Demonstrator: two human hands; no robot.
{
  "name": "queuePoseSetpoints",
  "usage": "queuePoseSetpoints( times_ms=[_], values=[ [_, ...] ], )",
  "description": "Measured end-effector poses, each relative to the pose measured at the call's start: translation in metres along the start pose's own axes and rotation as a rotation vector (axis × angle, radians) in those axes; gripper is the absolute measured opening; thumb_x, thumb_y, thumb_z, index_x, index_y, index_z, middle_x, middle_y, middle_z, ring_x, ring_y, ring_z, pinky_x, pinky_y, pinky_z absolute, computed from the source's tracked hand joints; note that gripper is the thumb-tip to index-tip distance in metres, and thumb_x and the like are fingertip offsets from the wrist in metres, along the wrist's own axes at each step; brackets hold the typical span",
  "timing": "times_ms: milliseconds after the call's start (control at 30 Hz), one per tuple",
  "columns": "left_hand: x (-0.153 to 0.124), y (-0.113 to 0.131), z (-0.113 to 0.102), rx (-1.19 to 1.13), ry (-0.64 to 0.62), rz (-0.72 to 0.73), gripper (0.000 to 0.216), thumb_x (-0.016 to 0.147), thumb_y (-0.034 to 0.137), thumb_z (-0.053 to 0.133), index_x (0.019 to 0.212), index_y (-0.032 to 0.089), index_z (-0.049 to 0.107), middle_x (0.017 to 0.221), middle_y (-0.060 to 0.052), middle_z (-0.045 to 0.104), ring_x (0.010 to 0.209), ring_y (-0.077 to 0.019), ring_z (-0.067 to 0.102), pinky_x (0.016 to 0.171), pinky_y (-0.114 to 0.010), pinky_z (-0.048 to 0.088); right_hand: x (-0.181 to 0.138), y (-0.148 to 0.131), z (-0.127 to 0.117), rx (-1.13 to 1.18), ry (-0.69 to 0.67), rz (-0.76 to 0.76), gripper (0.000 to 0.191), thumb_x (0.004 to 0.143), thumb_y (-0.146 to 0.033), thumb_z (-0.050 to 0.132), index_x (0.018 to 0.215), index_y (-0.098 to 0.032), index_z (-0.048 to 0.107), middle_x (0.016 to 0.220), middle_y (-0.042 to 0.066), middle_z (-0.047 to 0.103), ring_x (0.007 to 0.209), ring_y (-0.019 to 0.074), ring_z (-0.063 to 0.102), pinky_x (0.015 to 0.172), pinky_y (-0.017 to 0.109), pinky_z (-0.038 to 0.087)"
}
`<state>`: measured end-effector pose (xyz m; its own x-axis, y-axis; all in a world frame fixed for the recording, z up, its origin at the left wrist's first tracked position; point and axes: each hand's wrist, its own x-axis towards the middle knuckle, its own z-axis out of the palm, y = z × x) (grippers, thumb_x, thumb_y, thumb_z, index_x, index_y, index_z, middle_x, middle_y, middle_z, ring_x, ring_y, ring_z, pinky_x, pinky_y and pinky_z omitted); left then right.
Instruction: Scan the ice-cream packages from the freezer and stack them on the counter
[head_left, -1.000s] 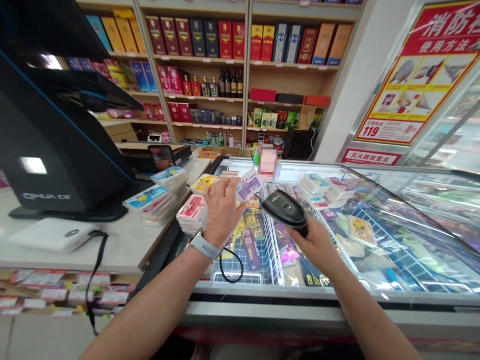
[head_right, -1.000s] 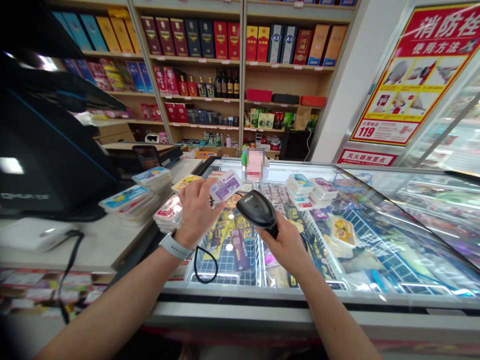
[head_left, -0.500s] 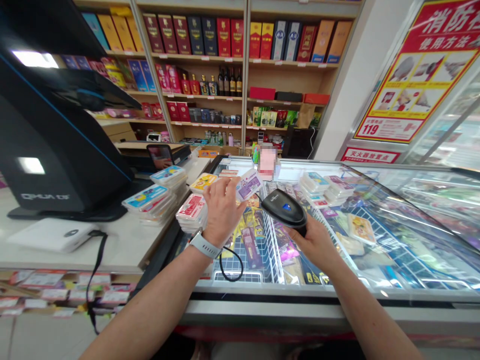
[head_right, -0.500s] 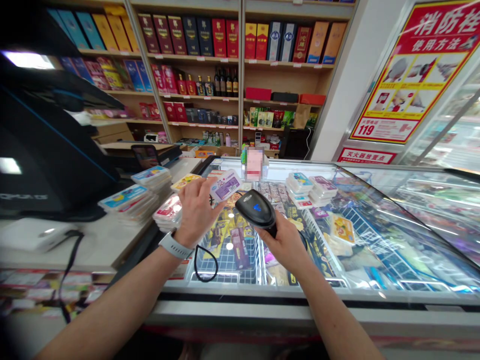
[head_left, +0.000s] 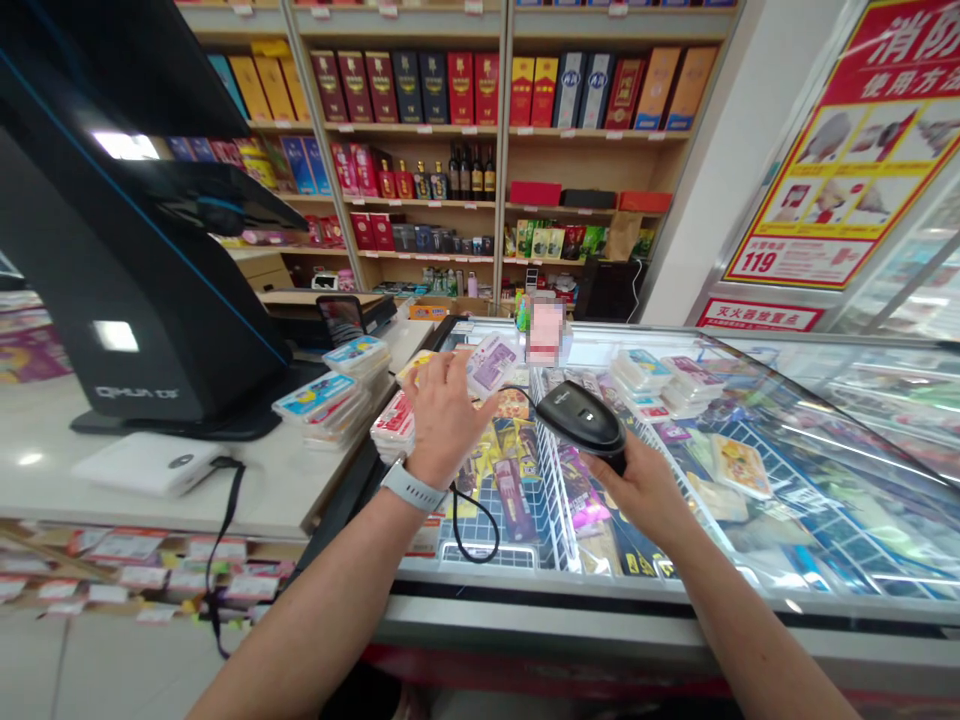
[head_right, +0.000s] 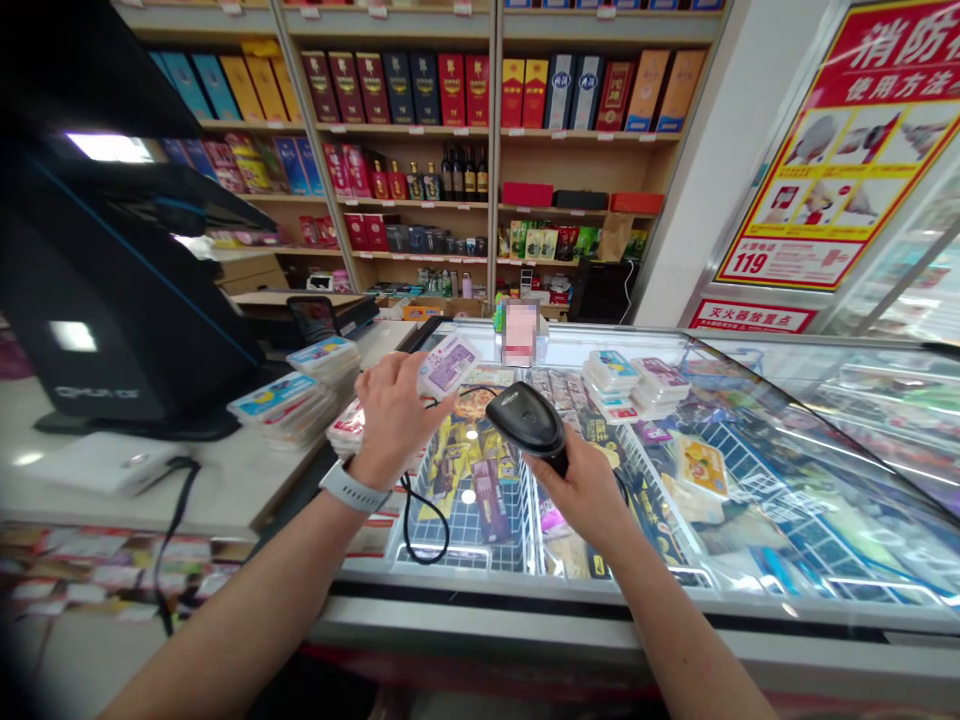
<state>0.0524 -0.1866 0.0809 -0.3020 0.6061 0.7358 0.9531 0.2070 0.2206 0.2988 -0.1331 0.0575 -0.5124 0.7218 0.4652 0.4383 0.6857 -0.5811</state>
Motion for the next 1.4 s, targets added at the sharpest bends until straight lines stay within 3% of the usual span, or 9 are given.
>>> queuePoseSetpoints(
  times_ms=[133,300,433,567,833,1000,1133,1267,1400],
  values=[
    [0.005,-0.023,-0.024,0.152,0.026,-0.090,0.055,0.081,0.051,0.063,0.125,0.019,0.054,0.115,-0.014,0.059,0.113,-0.0335,0.050,0.098,-0.049,0.035,0.000,0.000,-0.001,-0.016,-0.002,-0.006,0.035,0.090,-0.047,0.052,0.107,-0.017,0.060,0.087,0.006,0.069,0.077,0.0219,0.063,0.069,0.032,0.047],
    [-0.019,-0.058,-0.050,0.282,-0.037,-0.152,0.054,0.083,0.055,0.056,0.123,0.018,0.058,0.110,-0.014,0.061,0.109,-0.0341,0.052,0.095,-0.049,0.036,0.000,0.000,0.000,-0.017,-0.017,-0.010,0.039,0.089,-0.051,0.051,0.104,-0.016,0.061,0.092,0.009,0.070,0.080,0.0242,0.064,0.069,0.033,0.046],
    [-0.041,-0.076,-0.056,0.367,-0.167,-0.204,0.058,0.084,0.058,0.053,0.125,0.016,0.058,0.112,-0.015,0.062,0.111,-0.0340,0.053,0.096,-0.048,0.035,0.000,0.000,0.003,-0.028,-0.017,-0.023,0.039,0.089,-0.051,0.050,0.103,-0.016,0.061,0.089,0.009,0.070,0.080,0.0245,0.065,0.067,0.032,0.046],
    [-0.045,-0.081,-0.053,0.388,-0.228,-0.204,0.058,0.086,0.056,0.050,0.125,0.015,0.059,0.120,-0.017,0.061,0.116,-0.0349,0.051,0.094,-0.047,0.037,0.000,0.000,0.004,-0.032,-0.008,-0.026,0.039,0.089,-0.052,0.050,0.102,-0.017,0.061,0.089,0.009,0.070,0.079,0.0242,0.065,0.067,0.032,0.046],
    [-0.045,-0.080,-0.049,0.422,-0.264,-0.191,0.060,0.089,0.056,0.045,0.129,0.013,0.055,0.119,-0.020,0.061,0.111,-0.0370,0.053,0.090,-0.050,0.038,0.000,0.002,0.004,-0.037,-0.003,-0.018,0.037,0.089,-0.051,0.051,0.102,-0.018,0.060,0.090,0.009,0.070,0.080,0.0240,0.065,0.068,0.032,0.046],
    [-0.045,-0.072,-0.052,0.369,-0.172,-0.135,0.063,0.089,0.056,0.048,0.135,0.014,0.049,0.126,-0.019,0.058,0.117,-0.0382,0.050,0.095,-0.051,0.035,-0.001,0.003,0.004,-0.040,0.014,-0.022,0.034,0.089,-0.048,0.053,0.103,-0.017,0.060,0.088,0.008,0.070,0.078,0.0234,0.064,0.067,0.032,0.045],
    [-0.042,-0.056,-0.051,0.217,-0.094,0.019,0.053,0.092,0.049,0.046,0.134,0.016,0.049,0.132,-0.016,0.055,0.122,-0.0349,0.048,0.101,-0.049,0.033,-0.001,0.001,0.003,0.026,0.040,-0.028,0.029,0.089,-0.041,0.057,0.105,-0.018,0.059,0.090,0.006,0.069,0.080,0.0223,0.064,0.069,0.030,0.045],
    [-0.038,-0.034,-0.030,0.025,-0.219,0.213,0.045,0.093,0.043,0.046,0.130,0.018,0.051,0.126,-0.013,0.060,0.116,-0.0310,0.054,0.097,-0.046,0.042,-0.001,0.001,0.003,0.066,0.066,-0.008,0.027,0.088,-0.040,0.058,0.103,-0.018,0.060,0.092,0.007,0.069,0.084,0.0231,0.065,0.073,0.032,0.046],
    [-0.031,-0.004,0.011,-0.150,-0.371,0.428,0.039,0.094,0.033,0.047,0.129,0.016,0.051,0.128,-0.014,0.059,0.118,-0.0289,0.055,0.100,-0.047,0.044,0.000,-0.001,0.000,0.116,0.129,0.008,0.029,0.087,-0.041,0.061,0.105,-0.019,0.060,0.094,0.007,0.070,0.085,0.0235,0.065,0.075,0.033,0.047]
  ],
)
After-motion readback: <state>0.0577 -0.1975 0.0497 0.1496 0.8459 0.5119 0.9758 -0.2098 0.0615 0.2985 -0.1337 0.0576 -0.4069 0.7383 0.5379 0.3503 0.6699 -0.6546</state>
